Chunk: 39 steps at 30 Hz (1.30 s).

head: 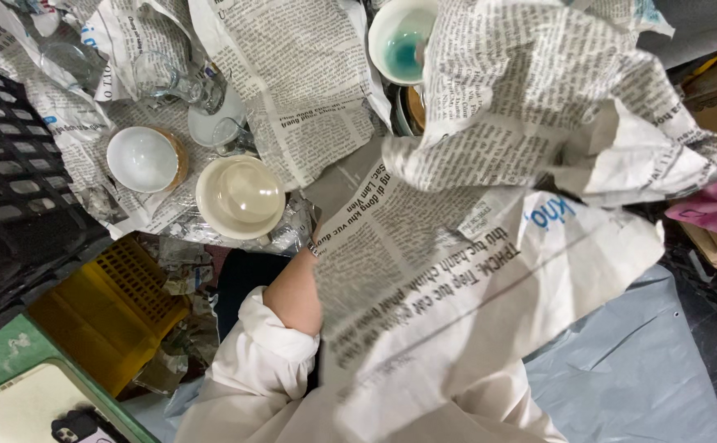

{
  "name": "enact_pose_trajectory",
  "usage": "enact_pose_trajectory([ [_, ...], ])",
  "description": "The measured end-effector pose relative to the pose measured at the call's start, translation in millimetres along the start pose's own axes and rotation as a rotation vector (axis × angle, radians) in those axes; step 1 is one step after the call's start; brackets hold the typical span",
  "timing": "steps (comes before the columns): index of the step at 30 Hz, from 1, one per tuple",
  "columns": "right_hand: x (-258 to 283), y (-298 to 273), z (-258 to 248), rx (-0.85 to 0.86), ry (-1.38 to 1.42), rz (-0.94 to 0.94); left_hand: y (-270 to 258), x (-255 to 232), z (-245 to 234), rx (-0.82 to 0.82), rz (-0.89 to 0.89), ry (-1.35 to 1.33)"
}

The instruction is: The person wraps various ceramic items, including cups and bowls, with newspaper. They fold the paper around each item and place the wrapped pieces into a white plastic basket. The process is repeated for multiple items throughout the clip.

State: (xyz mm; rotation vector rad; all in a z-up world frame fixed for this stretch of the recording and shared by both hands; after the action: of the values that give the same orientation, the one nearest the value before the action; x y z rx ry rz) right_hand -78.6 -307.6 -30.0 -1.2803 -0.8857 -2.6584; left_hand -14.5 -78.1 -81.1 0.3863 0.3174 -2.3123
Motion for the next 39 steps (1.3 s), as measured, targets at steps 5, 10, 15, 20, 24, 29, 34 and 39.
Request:
enact_pose_trajectory([
  [5,3,7,5,-0.009,-0.003,-0.011,13,11,-21,-0.085,-0.045,-0.099],
  [10,7,19,19,-0.013,-0.005,-0.026,21,13,-49,-0.228,-0.081,-0.21],
  [15,10,39,29,-0.005,-0.005,-0.051,16,18,-69,-0.472,-0.196,-0.254],
  [20,12,46,32,0.01,0.012,-0.043,10,-14,-35,-0.107,0.198,-0.16],
  [24,7,63,32,0.014,0.013,-0.046,14,-35,-15,-0.116,0.191,-0.01],
  [29,6,95,33,0.02,-0.02,-0.037,3,-75,23,-0.065,0.361,0.393],
  [34,12,136,57,0.017,-0.156,-0.075,-37,-137,67,-0.323,0.635,0.805],
  [39,13,145,82,0.125,0.488,0.089,-23,-200,101,-0.533,0.887,1.047],
])
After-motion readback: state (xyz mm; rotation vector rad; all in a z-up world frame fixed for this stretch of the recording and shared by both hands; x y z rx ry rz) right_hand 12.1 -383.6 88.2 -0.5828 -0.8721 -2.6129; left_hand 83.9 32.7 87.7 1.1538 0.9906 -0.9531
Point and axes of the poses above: each hand's wrist, its own y-axis towards the middle knuckle, its own z-axis out of the palm, x = y × z, the point moved 6 cm from there along y, towards the middle knuckle, and after that the axes turned 12 degrees about y, right-handed, at the moved point
